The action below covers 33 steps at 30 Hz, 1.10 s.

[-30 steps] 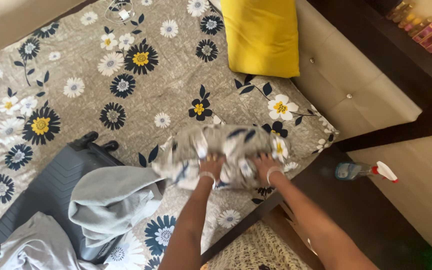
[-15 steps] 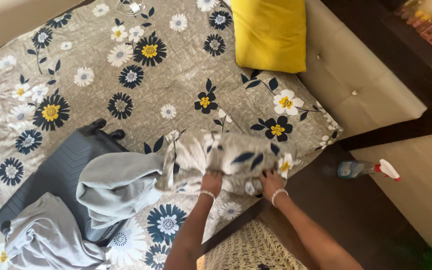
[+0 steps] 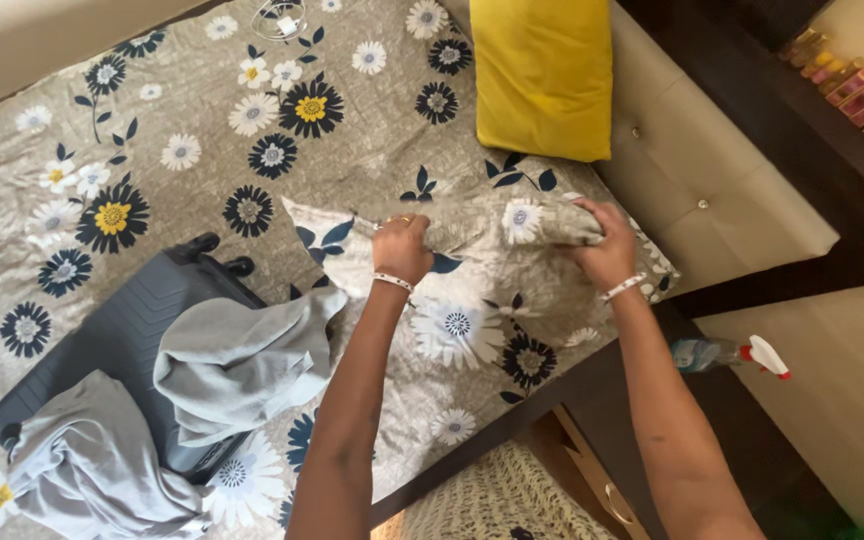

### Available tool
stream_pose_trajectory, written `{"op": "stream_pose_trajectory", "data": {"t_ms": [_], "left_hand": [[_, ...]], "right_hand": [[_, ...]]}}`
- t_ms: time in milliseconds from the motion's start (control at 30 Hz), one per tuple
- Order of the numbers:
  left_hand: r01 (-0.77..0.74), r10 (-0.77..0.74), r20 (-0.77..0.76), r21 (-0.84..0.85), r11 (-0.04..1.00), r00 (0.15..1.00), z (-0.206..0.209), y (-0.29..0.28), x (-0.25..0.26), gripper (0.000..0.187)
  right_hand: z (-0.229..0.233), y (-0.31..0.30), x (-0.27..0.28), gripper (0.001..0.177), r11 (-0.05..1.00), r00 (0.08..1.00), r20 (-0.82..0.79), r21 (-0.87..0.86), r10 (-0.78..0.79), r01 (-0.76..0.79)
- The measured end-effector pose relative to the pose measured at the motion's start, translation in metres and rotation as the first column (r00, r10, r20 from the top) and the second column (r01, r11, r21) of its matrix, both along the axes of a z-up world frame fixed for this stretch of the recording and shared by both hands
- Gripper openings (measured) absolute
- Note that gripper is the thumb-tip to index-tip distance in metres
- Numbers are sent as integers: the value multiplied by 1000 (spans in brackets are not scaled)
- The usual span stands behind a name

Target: The person folds a yellow pillow and places it on the bed. Then the person folds a floral-patterned pillowcase and places it on the bed. The person smooths the bedsheet with both hands.

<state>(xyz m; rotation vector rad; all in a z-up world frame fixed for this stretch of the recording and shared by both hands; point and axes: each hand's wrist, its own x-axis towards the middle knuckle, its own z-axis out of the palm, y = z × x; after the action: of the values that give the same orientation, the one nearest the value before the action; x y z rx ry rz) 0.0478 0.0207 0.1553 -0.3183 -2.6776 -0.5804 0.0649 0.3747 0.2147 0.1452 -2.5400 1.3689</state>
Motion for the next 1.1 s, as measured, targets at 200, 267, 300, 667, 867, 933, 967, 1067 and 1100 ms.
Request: {"op": "stream_pose_trajectory", "data": {"t_ms": [200, 267, 300, 667, 867, 933, 967, 1067, 1100], "left_hand": [[112, -109, 68, -55, 992, 992, -24, -2, 80, 18], [220, -195, 270, -64, 974, 943, -50, -3, 111, 25], [228, -197, 311, -65, 972, 930, -62, -7, 113, 31], [72, 35, 434, -226, 971, 900, -55, 5, -26, 100], [57, 115, 706, -215, 975, 699, -100, 31, -1, 115], [73, 99, 677, -221, 973, 730, -116, 32, 37, 113], [86, 74, 674, -200, 976, 735, -122, 28, 58, 115], [109, 60, 683, -201, 974, 728, -130, 26, 105, 115], [125, 66, 697, -220, 967, 714, -130, 28, 103, 117]], "right_hand": [[-28, 2, 66, 80, 946, 969, 108, 216, 223, -242], [-55, 5, 82, 68, 855, 787, 586, 291, 194, -428], [-68, 10, 82, 65, 843, 788, 561, 272, 253, -464], [-83, -48, -66, 89, 693, 907, 361, 598, 215, -403], [-123, -101, -5, 123, 548, 796, 605, 675, -27, -495], [-137, -94, 33, 120, 548, 847, 531, 697, 39, -462], [-143, -90, 50, 117, 514, 860, 504, 720, 73, -466], [-158, -80, 73, 113, 428, 840, 528, 735, 127, -526], [-161, -80, 65, 112, 401, 825, 549, 730, 137, -553]]}}
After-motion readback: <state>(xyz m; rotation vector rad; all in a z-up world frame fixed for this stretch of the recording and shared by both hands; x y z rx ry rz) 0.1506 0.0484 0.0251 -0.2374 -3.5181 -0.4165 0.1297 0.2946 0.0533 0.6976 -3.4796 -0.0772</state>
